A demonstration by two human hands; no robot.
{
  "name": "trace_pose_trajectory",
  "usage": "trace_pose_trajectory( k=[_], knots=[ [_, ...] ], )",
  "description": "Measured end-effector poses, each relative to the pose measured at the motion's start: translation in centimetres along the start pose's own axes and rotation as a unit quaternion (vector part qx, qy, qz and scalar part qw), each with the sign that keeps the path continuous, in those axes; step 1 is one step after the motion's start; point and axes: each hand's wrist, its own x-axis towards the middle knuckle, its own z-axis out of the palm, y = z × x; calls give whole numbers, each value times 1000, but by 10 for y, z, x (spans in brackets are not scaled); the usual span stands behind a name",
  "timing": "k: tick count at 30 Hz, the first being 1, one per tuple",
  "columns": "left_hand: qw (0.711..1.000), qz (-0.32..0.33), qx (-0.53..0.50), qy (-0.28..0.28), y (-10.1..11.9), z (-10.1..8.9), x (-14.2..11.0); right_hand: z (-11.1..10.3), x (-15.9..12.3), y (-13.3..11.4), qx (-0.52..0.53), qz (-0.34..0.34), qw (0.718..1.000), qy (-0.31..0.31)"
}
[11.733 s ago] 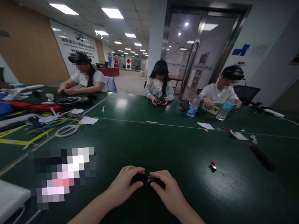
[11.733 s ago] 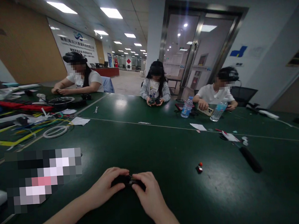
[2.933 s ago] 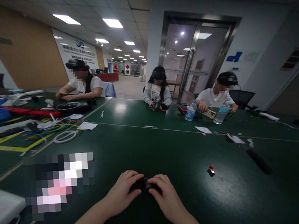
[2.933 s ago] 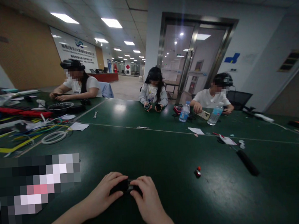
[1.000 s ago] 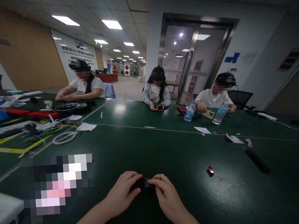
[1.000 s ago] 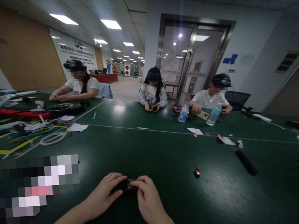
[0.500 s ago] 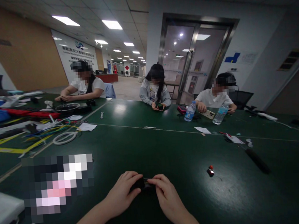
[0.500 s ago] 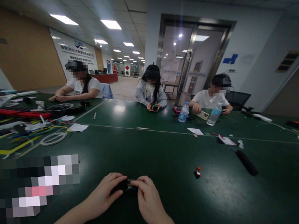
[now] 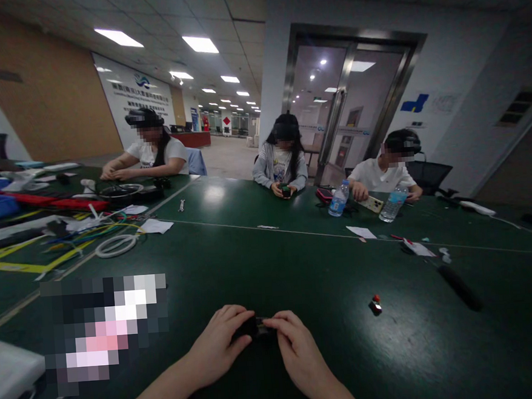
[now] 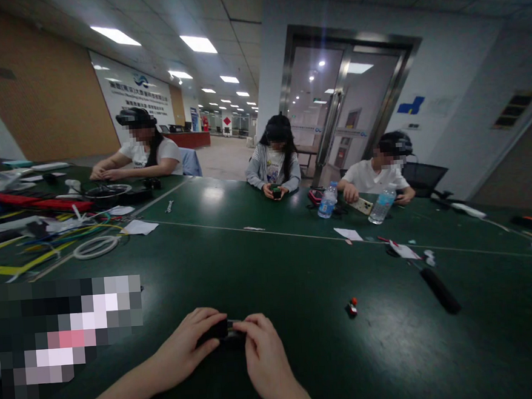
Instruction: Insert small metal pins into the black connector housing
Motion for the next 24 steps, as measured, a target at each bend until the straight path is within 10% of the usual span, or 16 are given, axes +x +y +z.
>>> trace_pose_trajectory(
  k=[24],
  knots=[
    [1000,-8,-9,-4,3,-2,0,-2,-1,-5,10,14,1000,-1]
  ],
)
